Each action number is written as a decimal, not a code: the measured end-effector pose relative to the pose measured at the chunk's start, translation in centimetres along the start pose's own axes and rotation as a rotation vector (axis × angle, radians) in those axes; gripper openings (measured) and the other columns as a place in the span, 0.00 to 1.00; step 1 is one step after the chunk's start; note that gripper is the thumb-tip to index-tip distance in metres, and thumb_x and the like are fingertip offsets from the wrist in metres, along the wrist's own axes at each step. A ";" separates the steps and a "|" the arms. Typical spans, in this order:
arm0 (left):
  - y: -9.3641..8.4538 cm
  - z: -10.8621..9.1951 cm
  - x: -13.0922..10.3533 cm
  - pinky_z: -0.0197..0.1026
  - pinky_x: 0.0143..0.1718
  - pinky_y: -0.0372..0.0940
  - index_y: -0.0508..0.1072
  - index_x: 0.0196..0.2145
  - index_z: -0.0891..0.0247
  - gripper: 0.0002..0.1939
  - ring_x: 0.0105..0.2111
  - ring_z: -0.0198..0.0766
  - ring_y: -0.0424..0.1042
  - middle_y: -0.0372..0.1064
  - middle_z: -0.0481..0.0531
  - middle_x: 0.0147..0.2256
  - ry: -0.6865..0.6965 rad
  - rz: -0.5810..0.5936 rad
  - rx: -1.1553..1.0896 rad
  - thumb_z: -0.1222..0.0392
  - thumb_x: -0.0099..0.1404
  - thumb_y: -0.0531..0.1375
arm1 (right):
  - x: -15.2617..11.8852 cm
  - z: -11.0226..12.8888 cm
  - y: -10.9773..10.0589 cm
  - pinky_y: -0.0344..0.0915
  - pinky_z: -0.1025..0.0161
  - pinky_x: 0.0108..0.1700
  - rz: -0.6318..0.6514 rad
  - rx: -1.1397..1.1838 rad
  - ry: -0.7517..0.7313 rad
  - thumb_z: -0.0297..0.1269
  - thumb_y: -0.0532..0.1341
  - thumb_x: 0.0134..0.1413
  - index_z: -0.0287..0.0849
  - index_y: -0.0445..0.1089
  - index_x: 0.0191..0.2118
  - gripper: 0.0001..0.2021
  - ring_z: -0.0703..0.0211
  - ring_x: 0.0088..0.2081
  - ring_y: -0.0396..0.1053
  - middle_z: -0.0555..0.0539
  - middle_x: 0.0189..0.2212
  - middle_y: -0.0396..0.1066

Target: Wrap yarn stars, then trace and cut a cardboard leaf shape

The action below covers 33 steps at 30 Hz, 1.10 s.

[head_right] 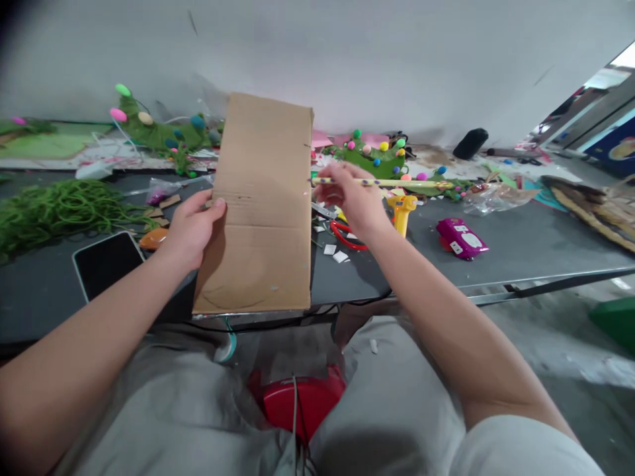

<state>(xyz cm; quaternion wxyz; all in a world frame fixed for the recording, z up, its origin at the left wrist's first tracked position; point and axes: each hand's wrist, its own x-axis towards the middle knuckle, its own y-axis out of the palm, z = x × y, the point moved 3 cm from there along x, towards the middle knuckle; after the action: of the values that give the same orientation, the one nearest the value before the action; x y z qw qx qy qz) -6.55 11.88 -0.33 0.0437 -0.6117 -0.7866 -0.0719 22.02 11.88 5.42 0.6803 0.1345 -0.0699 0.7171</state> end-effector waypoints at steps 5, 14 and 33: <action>-0.2 0.0 0.0 0.59 0.56 0.68 0.80 0.42 0.57 0.09 0.44 0.49 0.77 0.80 0.52 0.39 -0.031 -0.023 -0.001 0.60 0.63 0.66 | -2.0 1.5 -3.4 0.68 0.62 0.34 -0.187 0.032 0.005 0.56 0.64 0.59 0.48 0.69 0.30 0.18 0.62 0.29 0.69 0.51 0.27 0.69; -0.1 -0.3 -0.4 0.59 0.56 0.69 0.78 0.42 0.56 0.08 0.47 0.50 0.75 0.80 0.46 0.38 -0.054 0.021 0.021 0.59 0.65 0.67 | -7.9 1.2 -7.4 0.61 0.56 0.30 -0.277 -0.096 -0.115 0.47 0.65 0.58 0.45 0.79 0.25 0.15 0.58 0.24 0.67 0.44 0.23 0.70; 5.7 -4.9 -8.6 0.53 0.49 0.70 0.75 0.47 0.61 0.13 0.42 0.48 0.75 0.77 0.56 0.42 0.309 0.525 0.490 0.62 0.65 0.61 | 2.4 7.1 1.4 0.63 0.66 0.25 -0.143 -0.119 -0.360 0.39 0.52 0.72 0.47 0.66 0.25 0.20 0.64 0.24 0.65 0.51 0.21 0.64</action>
<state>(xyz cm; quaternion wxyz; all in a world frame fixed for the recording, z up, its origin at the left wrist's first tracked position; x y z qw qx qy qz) 0.98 4.21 3.45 0.3234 -0.7455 -0.5813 0.0406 21.19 12.13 12.98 0.7128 0.2246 -0.2227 0.6260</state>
